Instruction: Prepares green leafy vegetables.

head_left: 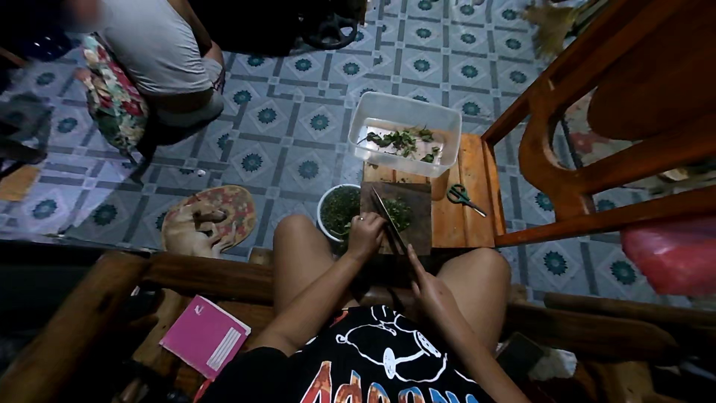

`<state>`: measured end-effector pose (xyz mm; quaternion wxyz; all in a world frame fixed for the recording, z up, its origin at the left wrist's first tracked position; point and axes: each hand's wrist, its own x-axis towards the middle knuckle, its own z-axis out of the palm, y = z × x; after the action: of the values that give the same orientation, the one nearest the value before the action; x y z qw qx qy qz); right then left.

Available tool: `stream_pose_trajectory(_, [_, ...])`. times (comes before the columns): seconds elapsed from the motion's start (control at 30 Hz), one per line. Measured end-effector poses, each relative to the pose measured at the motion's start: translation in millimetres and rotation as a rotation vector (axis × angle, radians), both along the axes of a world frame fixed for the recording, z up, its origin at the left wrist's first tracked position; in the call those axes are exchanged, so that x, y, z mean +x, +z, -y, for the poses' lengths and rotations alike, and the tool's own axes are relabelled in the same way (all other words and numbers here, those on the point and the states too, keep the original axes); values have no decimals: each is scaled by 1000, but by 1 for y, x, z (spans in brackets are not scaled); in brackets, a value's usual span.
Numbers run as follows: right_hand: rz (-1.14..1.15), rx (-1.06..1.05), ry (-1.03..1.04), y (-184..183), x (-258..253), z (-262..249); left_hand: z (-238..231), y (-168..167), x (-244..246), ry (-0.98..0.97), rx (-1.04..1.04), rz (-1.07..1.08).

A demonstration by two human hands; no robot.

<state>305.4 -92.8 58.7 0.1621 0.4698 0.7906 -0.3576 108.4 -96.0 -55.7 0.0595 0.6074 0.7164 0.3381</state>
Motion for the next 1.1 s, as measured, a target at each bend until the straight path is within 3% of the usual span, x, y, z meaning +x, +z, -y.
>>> stream_pose_trajectory(0.33, [155,-13,8,-5,-15,0,1,0,0,5,-9,-7])
stream_pose_trajectory(0.57, [19,13,3,-3,-3,-1,2,-3,-1,24,31,-4])
stream_pose_trajectory(0.87, [140,-7,18,-7,-9,5,2,-7,-2,12,23,-7])
stream_pose_trajectory(1.1, [30,-12,1,-8,-9,-7,5,-9,-3,24,6,-19])
